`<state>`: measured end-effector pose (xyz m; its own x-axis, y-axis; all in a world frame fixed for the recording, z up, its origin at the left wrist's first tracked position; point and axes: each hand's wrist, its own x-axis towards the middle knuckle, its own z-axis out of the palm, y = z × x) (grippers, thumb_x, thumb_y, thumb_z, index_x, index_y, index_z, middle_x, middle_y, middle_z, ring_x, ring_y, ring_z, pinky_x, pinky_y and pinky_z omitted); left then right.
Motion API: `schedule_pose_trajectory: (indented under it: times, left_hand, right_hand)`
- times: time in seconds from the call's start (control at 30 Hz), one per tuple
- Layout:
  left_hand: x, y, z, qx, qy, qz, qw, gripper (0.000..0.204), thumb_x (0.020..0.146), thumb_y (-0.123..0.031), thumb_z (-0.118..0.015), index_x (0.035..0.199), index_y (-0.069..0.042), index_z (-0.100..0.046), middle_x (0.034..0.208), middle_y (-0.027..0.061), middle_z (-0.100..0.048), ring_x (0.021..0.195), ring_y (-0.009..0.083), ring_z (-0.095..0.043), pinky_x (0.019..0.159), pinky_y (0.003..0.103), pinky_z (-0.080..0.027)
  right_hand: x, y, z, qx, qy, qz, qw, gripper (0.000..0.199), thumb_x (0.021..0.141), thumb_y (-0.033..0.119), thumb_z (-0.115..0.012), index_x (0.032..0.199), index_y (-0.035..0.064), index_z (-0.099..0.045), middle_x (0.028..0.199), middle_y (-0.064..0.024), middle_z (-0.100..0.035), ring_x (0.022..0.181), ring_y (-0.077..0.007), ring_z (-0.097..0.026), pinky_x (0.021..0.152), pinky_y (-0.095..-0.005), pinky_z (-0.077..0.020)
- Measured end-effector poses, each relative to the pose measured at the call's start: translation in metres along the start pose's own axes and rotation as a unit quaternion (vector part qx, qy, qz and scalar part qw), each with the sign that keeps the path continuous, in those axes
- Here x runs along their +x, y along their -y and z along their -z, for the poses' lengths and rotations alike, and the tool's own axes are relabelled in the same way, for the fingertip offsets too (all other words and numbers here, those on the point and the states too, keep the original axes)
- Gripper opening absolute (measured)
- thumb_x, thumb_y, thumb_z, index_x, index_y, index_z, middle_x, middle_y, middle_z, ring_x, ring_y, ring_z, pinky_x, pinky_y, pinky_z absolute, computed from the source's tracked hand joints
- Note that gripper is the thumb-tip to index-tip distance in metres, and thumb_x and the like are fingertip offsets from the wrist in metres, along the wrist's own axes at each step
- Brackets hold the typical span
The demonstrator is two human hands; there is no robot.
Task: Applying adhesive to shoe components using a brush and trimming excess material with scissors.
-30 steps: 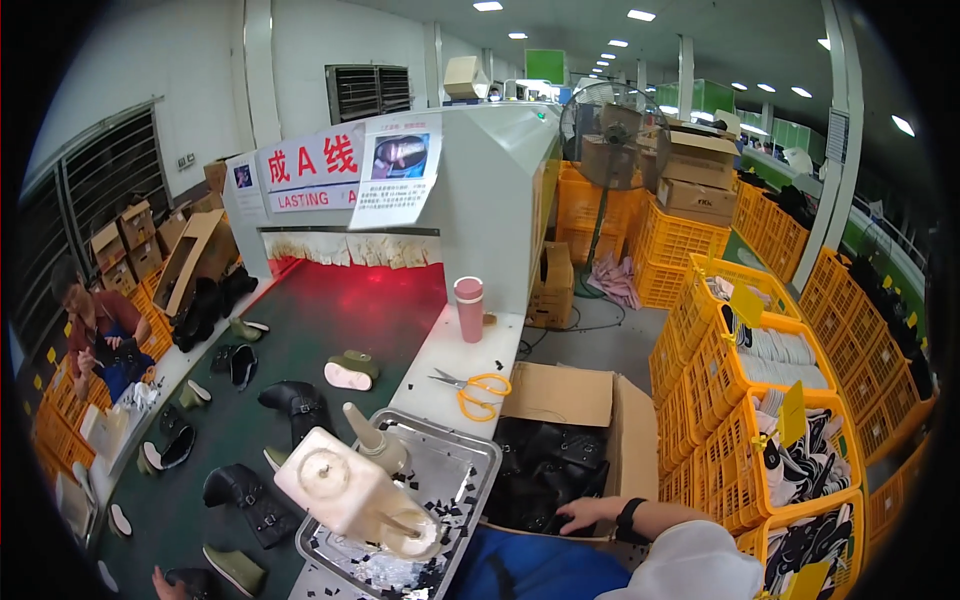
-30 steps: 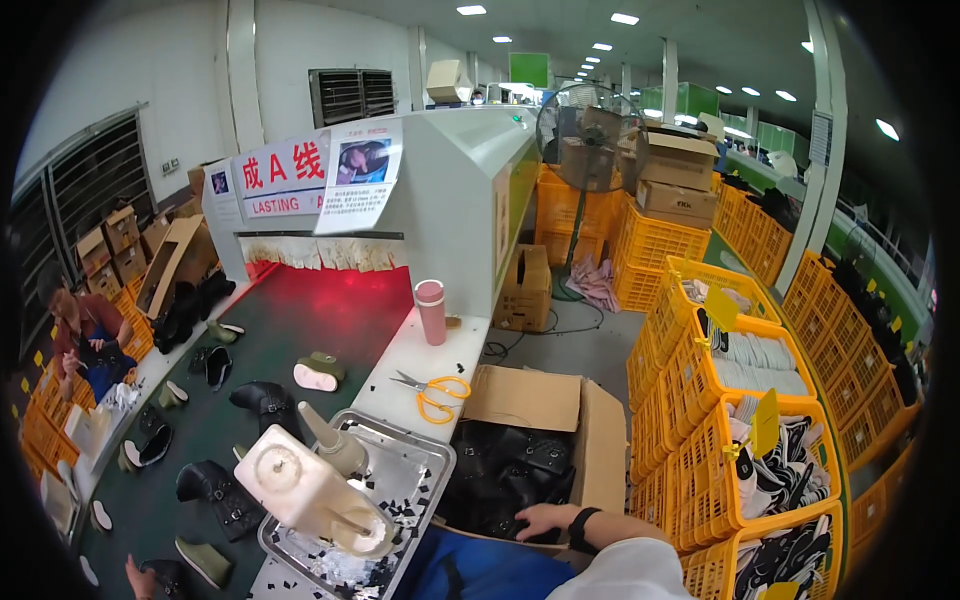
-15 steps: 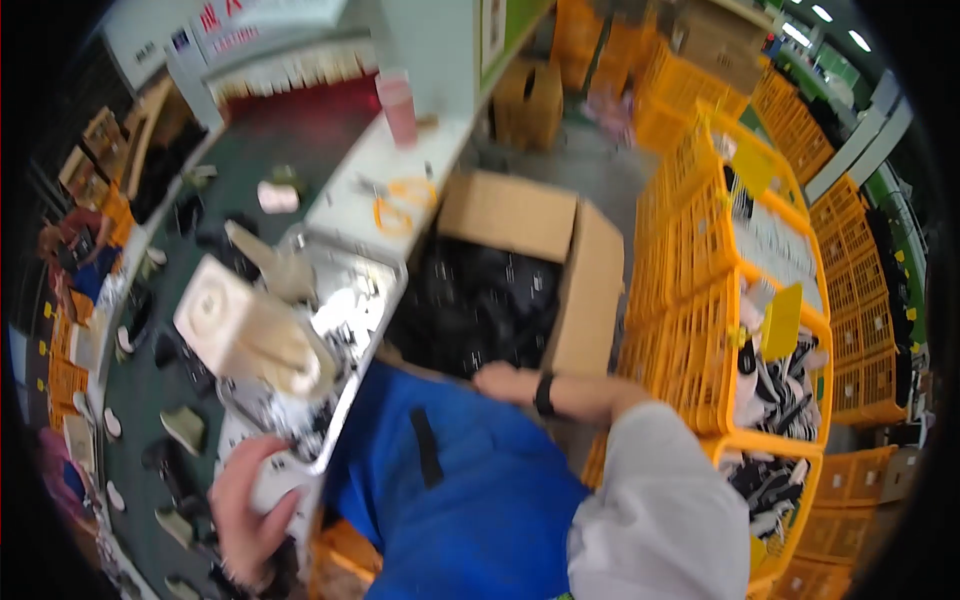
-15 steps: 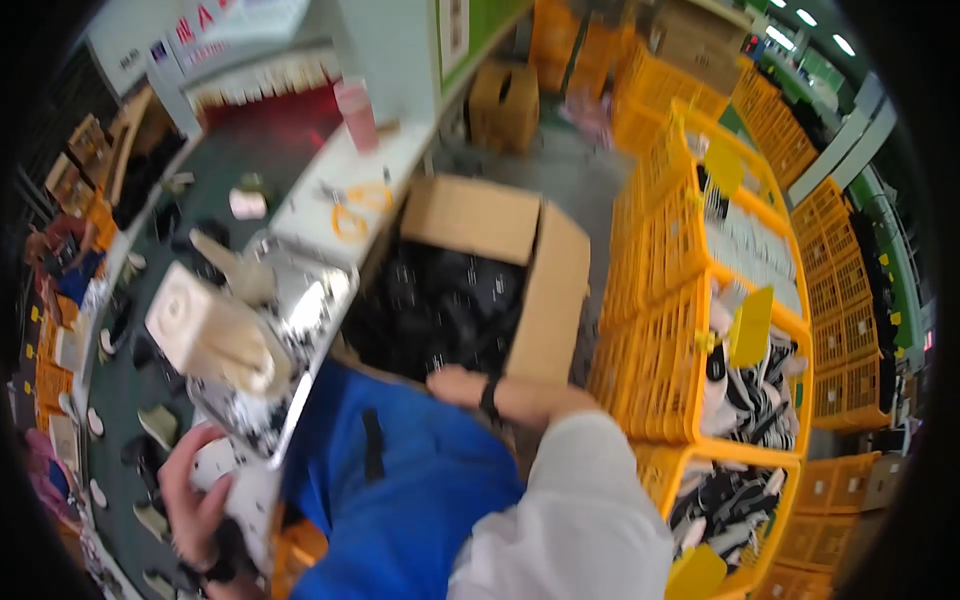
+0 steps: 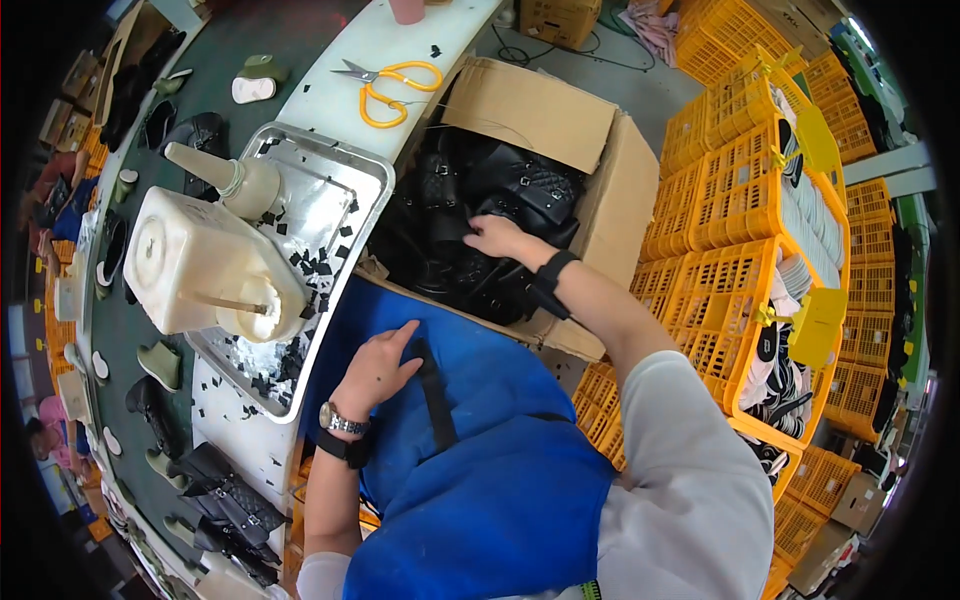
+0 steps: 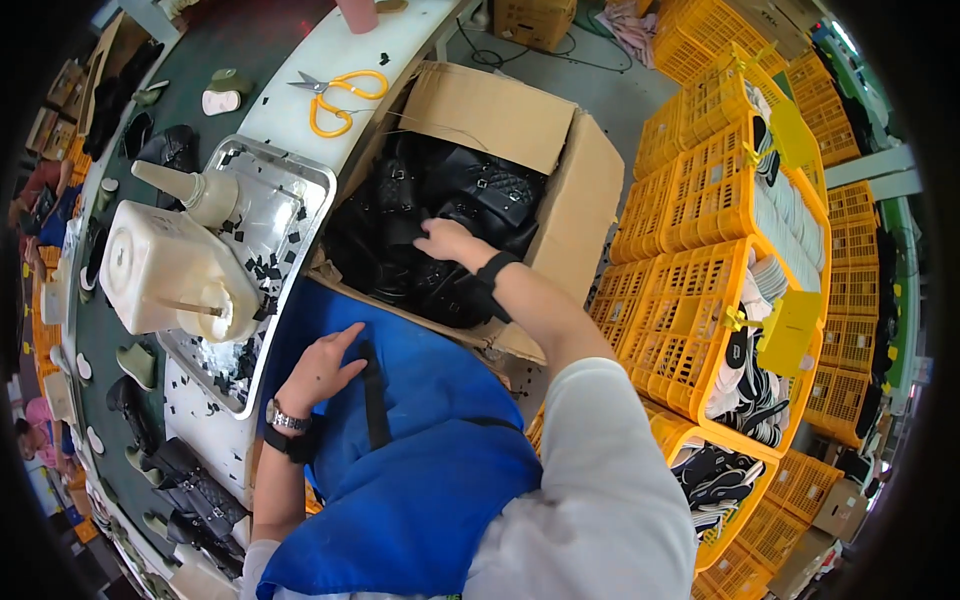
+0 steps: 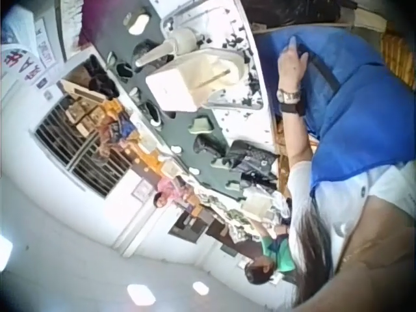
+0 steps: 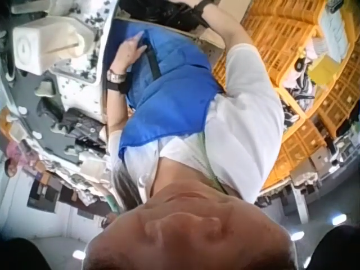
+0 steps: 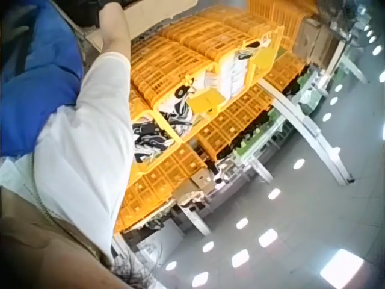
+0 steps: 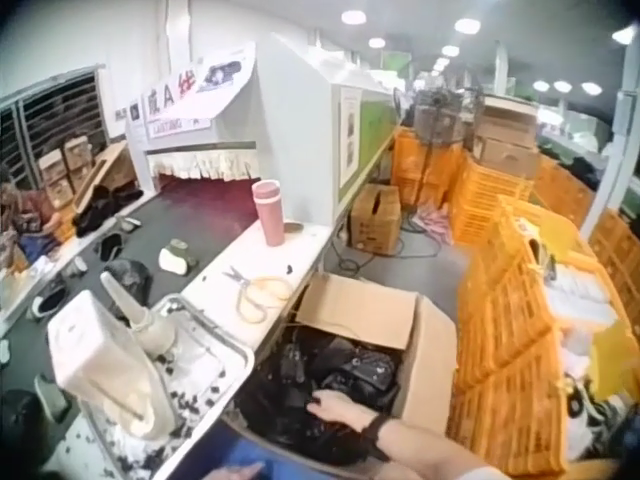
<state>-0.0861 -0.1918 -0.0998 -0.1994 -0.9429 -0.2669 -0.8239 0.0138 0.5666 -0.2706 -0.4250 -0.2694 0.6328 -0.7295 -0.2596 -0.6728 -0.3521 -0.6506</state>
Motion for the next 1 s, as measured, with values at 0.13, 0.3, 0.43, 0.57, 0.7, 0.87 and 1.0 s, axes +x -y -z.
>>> schedule_pose_trajectory:
  times: [0.13, 0.3, 0.43, 0.57, 0.7, 0.87, 1.0]
  left_hand:
    - [0.0, 0.007, -0.002, -0.02, -0.017, 0.018, 0.999, 0.052, 0.074, -0.014, -0.066, 0.12, 0.0, -0.047, 0.101, 0.0212, -0.059, 0.095, 0.0349, -0.057, 0.083, 0.039, -0.046]
    - [0.006, 0.01, 0.002, -0.04, -0.023, 0.033, 0.998, 0.051, 0.074, -0.014, -0.066, 0.119, 0.0, -0.047, 0.104, 0.0215, -0.058, 0.096, 0.035, -0.056, 0.083, 0.039, -0.046]
    - [0.006, 0.017, 0.003, -0.063, -0.022, 0.052, 0.996, 0.05, 0.074, -0.013, -0.066, 0.118, 0.001, -0.048, 0.106, 0.0215, -0.057, 0.098, 0.0354, -0.055, 0.084, 0.039, -0.046]
    - [0.007, 0.02, 0.0, -0.087, -0.026, 0.068, 0.994, 0.05, 0.074, -0.013, -0.066, 0.118, 0.0, -0.049, 0.106, 0.0212, -0.057, 0.096, 0.0365, -0.055, 0.084, 0.039, -0.046]
    - [0.01, 0.021, -0.004, -0.088, -0.028, 0.071, 0.993, 0.049, 0.073, -0.013, -0.067, 0.118, -0.001, -0.05, 0.105, 0.0205, -0.057, 0.095, 0.0368, -0.055, 0.083, 0.039, -0.046]
    - [0.01, 0.024, -0.01, -0.087, -0.087, 0.053, 0.991, 0.044, 0.072, -0.008, -0.067, 0.113, 0.0, -0.053, 0.094, 0.0163, -0.058, 0.087, 0.0321, -0.056, 0.078, 0.037, -0.046]
    - [0.015, 0.028, -0.01, -0.097, -0.07, 0.061, 0.991, 0.044, 0.073, -0.011, -0.066, 0.113, -0.001, -0.053, 0.1, 0.0181, -0.057, 0.091, 0.0355, -0.054, 0.081, 0.039, -0.045]
  right_hand:
    - [0.023, 0.094, -0.013, 0.006, -0.027, -0.105, 0.994, 0.092, 0.065, 0.057, -0.064, 0.135, 0.0069, -0.031, 0.128, -0.0211, -0.041, 0.117, -0.0381, -0.041, 0.094, -0.0476, -0.0368]
    - [0.03, 0.115, -0.056, -0.093, -0.113, 0.066, 0.987, 0.071, 0.073, 0.036, -0.064, 0.131, 0.0064, -0.037, 0.127, -0.0217, -0.043, 0.117, -0.0363, -0.042, 0.096, -0.0426, -0.0353]
    - [0.039, 0.069, -0.018, 0.108, 0.019, 0.055, 0.992, 0.048, 0.077, 0.032, -0.063, 0.114, 0.0018, -0.053, 0.112, -0.0163, -0.055, 0.104, -0.0268, -0.052, 0.089, -0.0348, -0.0411]
    - [0.075, 0.009, 0.016, 0.292, -0.069, -0.066, 0.952, 0.047, 0.081, 0.034, -0.06, 0.107, -0.0053, -0.058, 0.101, -0.0177, -0.063, 0.092, -0.0234, -0.061, 0.078, -0.0324, -0.047]
    - [0.081, -0.022, -0.018, 0.236, 0.092, -0.299, 0.92, 0.077, 0.079, 0.052, -0.058, 0.125, -0.0081, -0.042, 0.105, -0.0177, -0.058, 0.093, -0.0234, -0.058, 0.08, -0.0272, -0.0446]
    - [0.078, 0.02, -0.029, 0.461, 0.059, -0.298, 0.834, 0.093, 0.076, 0.059, -0.057, 0.13, -0.0112, -0.03, 0.13, -0.025, -0.041, 0.119, -0.0328, -0.043, 0.098, -0.0357, -0.0357]
    - [0.099, 0.016, -0.053, 0.472, 0.07, -0.342, 0.81, 0.097, 0.073, 0.064, -0.057, 0.13, -0.0112, -0.03, 0.131, -0.0233, -0.04, 0.122, -0.031, -0.04, 0.1, -0.0365, -0.0325]
